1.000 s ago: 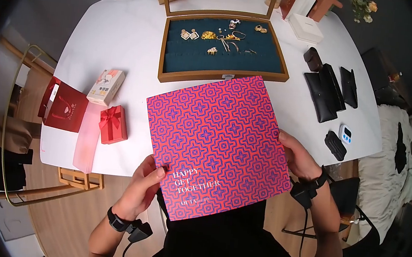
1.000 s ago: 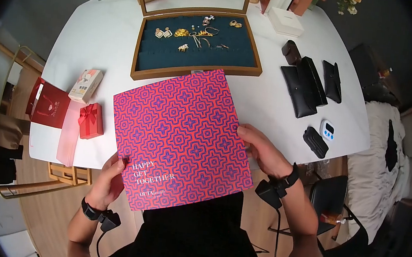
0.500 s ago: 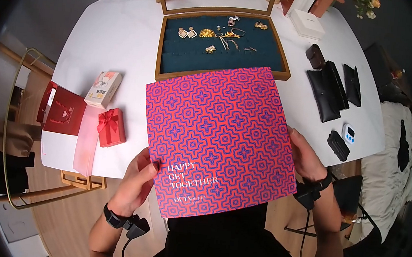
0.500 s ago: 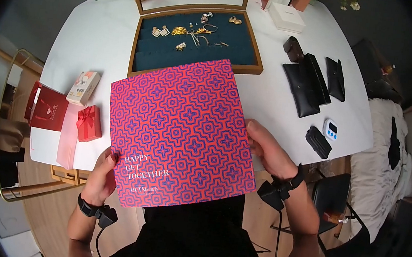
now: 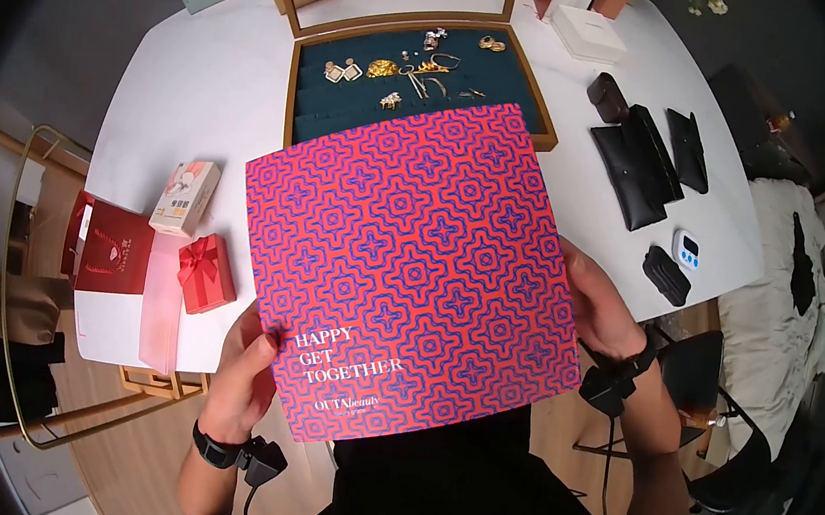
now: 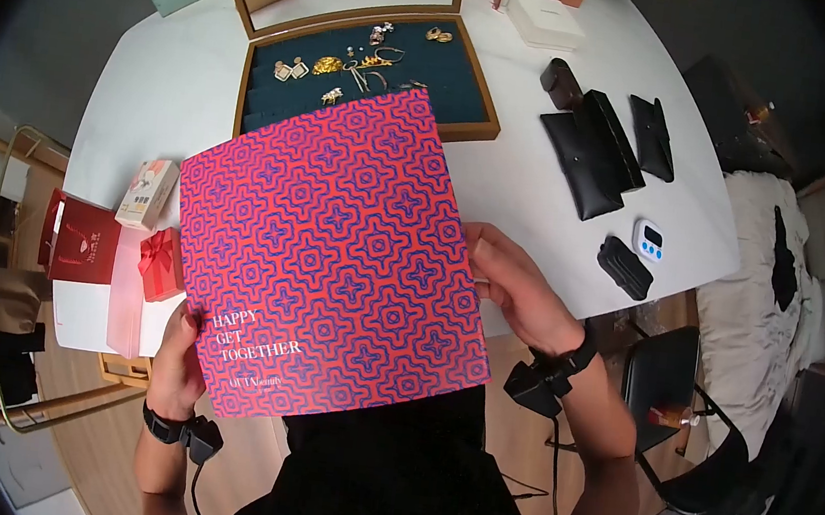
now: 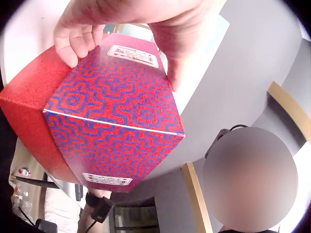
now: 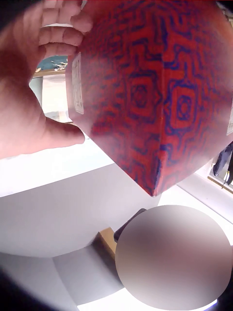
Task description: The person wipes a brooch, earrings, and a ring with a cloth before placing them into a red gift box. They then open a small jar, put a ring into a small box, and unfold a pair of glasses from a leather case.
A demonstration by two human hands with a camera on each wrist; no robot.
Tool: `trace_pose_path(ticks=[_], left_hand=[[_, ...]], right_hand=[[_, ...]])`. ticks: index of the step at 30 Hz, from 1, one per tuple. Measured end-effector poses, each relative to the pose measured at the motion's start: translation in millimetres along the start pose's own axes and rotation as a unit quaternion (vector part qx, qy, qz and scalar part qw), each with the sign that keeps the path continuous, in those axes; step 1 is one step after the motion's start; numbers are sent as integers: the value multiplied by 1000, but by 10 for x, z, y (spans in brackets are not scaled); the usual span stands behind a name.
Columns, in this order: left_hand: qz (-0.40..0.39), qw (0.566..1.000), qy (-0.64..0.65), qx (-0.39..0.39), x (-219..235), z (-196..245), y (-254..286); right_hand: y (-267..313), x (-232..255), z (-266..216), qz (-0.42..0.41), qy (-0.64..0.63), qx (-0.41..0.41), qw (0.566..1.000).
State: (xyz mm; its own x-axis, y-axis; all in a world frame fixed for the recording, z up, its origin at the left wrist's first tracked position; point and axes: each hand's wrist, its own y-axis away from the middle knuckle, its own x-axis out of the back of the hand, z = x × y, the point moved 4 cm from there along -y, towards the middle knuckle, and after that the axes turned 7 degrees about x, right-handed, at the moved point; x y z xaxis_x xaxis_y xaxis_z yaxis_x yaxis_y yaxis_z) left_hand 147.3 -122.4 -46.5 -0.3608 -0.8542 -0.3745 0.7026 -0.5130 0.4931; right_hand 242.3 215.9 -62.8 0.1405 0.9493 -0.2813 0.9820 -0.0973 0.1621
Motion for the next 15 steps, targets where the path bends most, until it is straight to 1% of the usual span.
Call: trace_pose_path(ticks=[7, 9, 10, 12, 13, 15], left_hand=[[18, 1000, 7, -13, 4, 45, -2], [33, 999, 33, -6, 10, 45, 22], [36, 999, 33, -7, -6, 57, 47], [18, 999, -18, -30, -95, 96, 91], [20, 999, -19, -32, -117, 80, 101], [25, 996, -52, -68, -147, 60, 119]], right_hand=[[11, 14, -26, -11, -14, 12, 1000], [11, 60, 30, -1, -103, -12, 995], [22, 48, 15, -5, -104, -13, 994], [60, 14, -53, -4, -87, 14, 996], [65, 12, -51, -7, -87, 15, 996], [63, 21, -57, -21, -60, 14, 998]])
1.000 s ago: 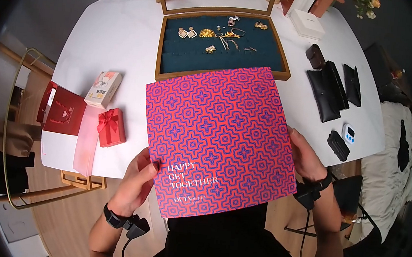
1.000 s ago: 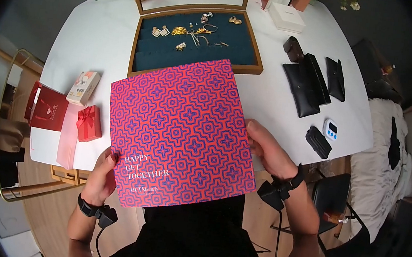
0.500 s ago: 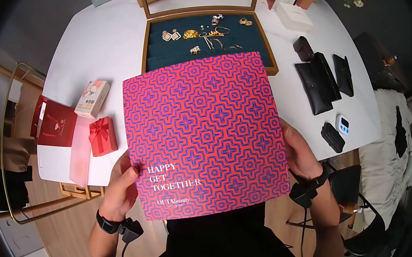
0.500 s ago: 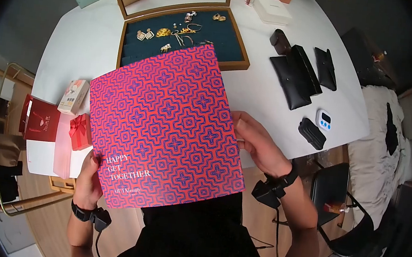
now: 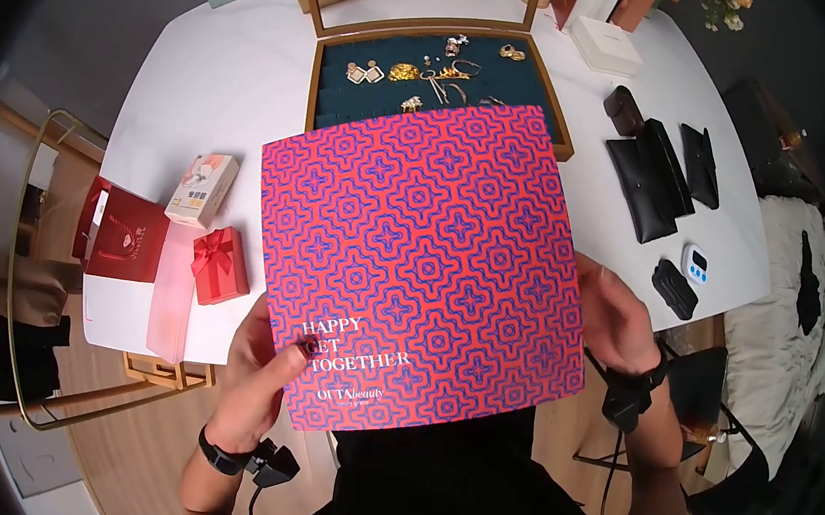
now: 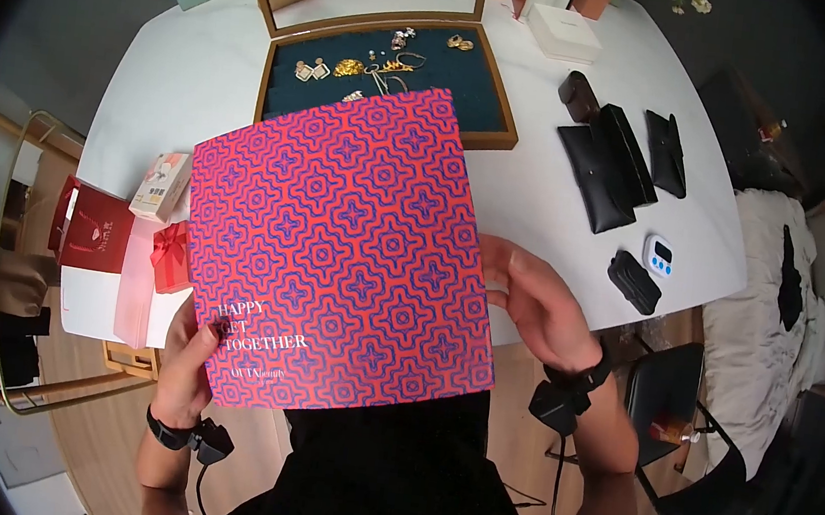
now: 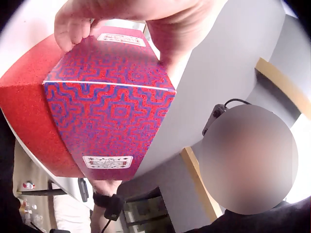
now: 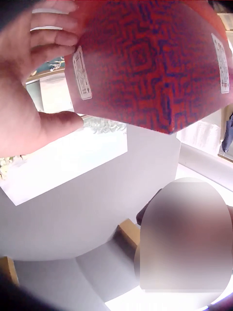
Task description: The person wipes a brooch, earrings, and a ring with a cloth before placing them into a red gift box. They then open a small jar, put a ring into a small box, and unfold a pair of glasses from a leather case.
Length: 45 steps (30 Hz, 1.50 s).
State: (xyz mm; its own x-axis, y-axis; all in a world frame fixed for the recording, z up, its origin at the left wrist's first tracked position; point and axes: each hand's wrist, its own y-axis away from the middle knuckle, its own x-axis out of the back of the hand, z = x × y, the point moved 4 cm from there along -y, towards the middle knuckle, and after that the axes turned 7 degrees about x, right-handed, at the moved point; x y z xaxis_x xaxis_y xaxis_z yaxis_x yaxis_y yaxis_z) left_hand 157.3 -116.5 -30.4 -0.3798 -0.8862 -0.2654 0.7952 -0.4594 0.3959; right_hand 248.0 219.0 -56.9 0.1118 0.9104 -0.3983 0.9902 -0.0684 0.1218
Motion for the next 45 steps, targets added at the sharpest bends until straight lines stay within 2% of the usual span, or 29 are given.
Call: trace_pose_path(ticks=[2, 5, 6, 12, 15, 19, 21, 25, 28, 30, 32, 34, 35, 37, 38, 39, 40, 42, 43, 44, 45], left_hand=[[-8, 1000, 8, -3, 10, 14, 7], [-9, 993, 95, 67, 62, 37, -59], [-8, 993, 95, 65, 117, 15, -80], [-30, 987, 143, 71, 180, 0, -147], [-42, 988, 124, 79, 241, -21, -139], [-66, 990, 109, 62, 119, 128, -120], [-65, 993, 96, 27, 94, 200, -82], [-69, 995, 78, 11, 81, 302, -5], [-56, 994, 91, -9, 91, 357, -4], [-81, 990, 111, 11, 111, 385, 13], [-89, 988, 128, -4, 118, 400, 46], [-83, 980, 179, 31, 163, 346, 31], [-109, 973, 204, 12, 145, 389, 42], [-79, 980, 182, -12, 112, 511, 45], [-52, 986, 157, -28, 110, 567, 31], [-54, 988, 129, -66, 121, 609, -28], [-53, 988, 130, -67, 138, 683, -57], [-7, 984, -30, -173, 165, 935, -65], [-10, 984, -30, -176, 165, 1010, -80], [-2, 976, -67, -207, 156, 1092, -74], [4, 966, -103, -237, 141, 1141, -63]], right_hand=[[14, 77, 61, -4, -32, -18, 999], [-46, 67, 59, -4, -77, -56, 995], [-67, 53, 52, 1, -88, -74, 993], [-87, 45, -4, 18, -89, -74, 993], [-64, 69, 7, 20, -85, -75, 993], [-65, 94, -23, 21, -46, -41, 998], [-83, 26, -117, 5, -41, -4, 999], [-89, -38, -210, -14, -56, 5, 998], [-126, -115, -322, -45, -82, -14, 996], [-161, -207, -368, -89, -134, 6, 987], [-144, -343, -383, -91, -171, 11, 981], [-151, -443, -441, -90, -207, 16, 974], [-190, -421, -526, -50, -112, 76, 989], [-256, -377, -750, 32, 79, 198, 976], [-267, -374, -877, 75, 173, 256, 948], [-270, -395, -1014, 117, 263, 311, 906], [-258, -442, -1154, 158, 349, 362, 850], [-461, -1051, -1505, -14, 222, 501, 836], [-612, -1296, -1645, -91, 123, 374, 915], [-726, -1520, -1702, -162, 19, 233, 959], [-864, -1650, -1749, -159, 82, 247, 952]])
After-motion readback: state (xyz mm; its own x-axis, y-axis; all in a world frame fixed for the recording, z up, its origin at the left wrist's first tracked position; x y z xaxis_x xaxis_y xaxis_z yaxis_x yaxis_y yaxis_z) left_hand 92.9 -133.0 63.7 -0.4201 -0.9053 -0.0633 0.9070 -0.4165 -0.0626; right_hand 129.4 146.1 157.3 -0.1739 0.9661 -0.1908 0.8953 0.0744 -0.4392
